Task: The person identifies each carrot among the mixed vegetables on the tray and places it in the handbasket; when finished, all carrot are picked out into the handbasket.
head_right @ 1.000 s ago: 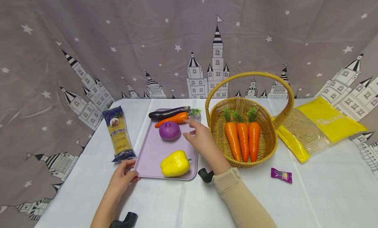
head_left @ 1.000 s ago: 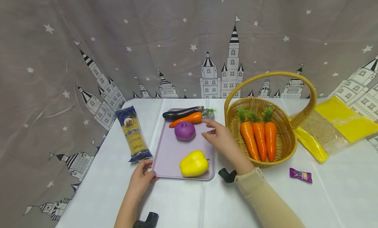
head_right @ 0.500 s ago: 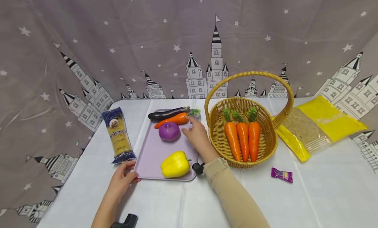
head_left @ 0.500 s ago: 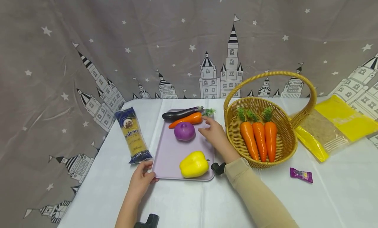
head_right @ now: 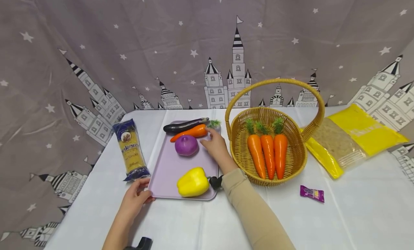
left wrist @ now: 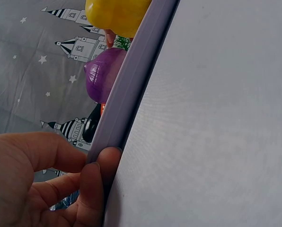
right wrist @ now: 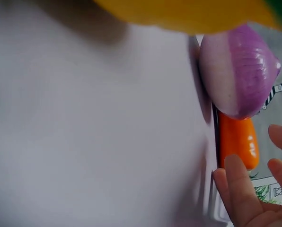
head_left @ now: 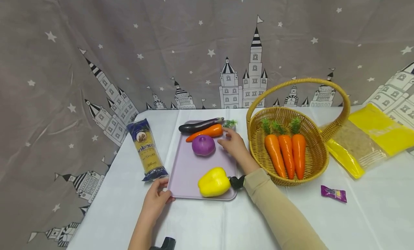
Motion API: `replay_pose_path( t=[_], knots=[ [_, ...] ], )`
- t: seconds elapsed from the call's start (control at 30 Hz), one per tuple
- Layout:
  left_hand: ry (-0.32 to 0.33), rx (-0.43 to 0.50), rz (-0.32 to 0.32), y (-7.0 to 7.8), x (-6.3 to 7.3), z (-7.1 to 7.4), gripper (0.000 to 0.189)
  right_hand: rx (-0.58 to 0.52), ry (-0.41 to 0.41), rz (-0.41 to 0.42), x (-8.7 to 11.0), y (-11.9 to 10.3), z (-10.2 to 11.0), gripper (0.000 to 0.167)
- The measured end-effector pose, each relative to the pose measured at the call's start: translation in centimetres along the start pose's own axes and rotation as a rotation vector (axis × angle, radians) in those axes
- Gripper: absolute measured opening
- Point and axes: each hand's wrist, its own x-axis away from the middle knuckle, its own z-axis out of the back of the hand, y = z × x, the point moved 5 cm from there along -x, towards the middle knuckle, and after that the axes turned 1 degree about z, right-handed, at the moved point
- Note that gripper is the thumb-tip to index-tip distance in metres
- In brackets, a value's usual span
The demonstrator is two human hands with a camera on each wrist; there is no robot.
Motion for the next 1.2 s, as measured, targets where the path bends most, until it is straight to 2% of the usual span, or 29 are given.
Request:
replay_pose_path(
  t=[0.33,0.47,0.7,1.03,1.2],
  knots=[
    [0.010,0.009,0.003,-0.1,0.1,0.0,0.044,-0.154,0.007,-0.036,-1.2,0.2,-0.9,0.061],
    [0.011,0.012,-0.004,0.0,0.2,0.0,0.045,-0.181,0.023,-0.040,-1.7,0.1,-1.1,0.062],
    [0.024,0.009,0.007,0.0,0.1,0.0,0.045,-0.188,0.031,-0.018,-2.9,0.0,-1.6,0.063],
    [0.024,0.040,-0.010,-0.1,0.4,0.0,0.046,-0.127,0.047,0.024,-3.4,0.0,-2.0,0.065],
    [0.029,0.026,-0.007,-0.1,0.4,0.1,0.045,-0.147,0.057,0.019,-3.5,0.1,-2.1,0.066]
  ],
)
